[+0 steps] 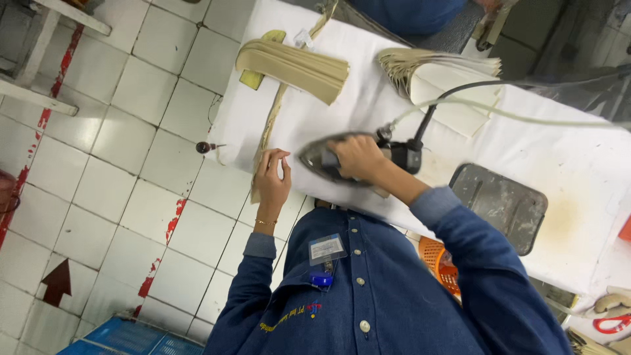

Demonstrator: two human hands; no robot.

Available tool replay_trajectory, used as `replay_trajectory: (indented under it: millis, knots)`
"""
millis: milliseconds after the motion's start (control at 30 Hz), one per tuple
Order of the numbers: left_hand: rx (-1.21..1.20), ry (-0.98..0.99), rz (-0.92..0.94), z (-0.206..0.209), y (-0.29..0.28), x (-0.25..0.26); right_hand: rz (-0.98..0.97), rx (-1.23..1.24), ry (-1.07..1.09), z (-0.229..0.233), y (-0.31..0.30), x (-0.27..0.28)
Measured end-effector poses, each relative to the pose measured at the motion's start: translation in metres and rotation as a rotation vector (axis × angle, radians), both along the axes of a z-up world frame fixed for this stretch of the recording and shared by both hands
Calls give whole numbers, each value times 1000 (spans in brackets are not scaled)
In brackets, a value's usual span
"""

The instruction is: The person irons beige fabric pieces on a white ironing board. They repeatedly pick up a piece, iron it with a steam iron, flip it, and iron the other side before stacking it with others.

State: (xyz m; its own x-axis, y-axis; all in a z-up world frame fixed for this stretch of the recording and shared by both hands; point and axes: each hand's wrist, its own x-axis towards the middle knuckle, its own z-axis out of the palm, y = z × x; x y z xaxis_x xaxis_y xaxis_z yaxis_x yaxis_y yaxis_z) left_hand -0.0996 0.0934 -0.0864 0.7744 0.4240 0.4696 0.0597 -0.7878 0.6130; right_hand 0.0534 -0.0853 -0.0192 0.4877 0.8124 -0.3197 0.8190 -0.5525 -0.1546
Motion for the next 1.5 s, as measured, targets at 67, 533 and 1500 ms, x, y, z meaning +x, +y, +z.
replay_trajectory:
  millis: [67,533,1500]
  knots:
    - [-27,6,-30,1,1,5,-77,-23,13,-8,-20,6]
    - [-111,208,-185,-26,-11,39,-667,-338,249,45,-248,16]
    - [-49,464,192,-71,121,59,-426,729,470,-151,-17,24]
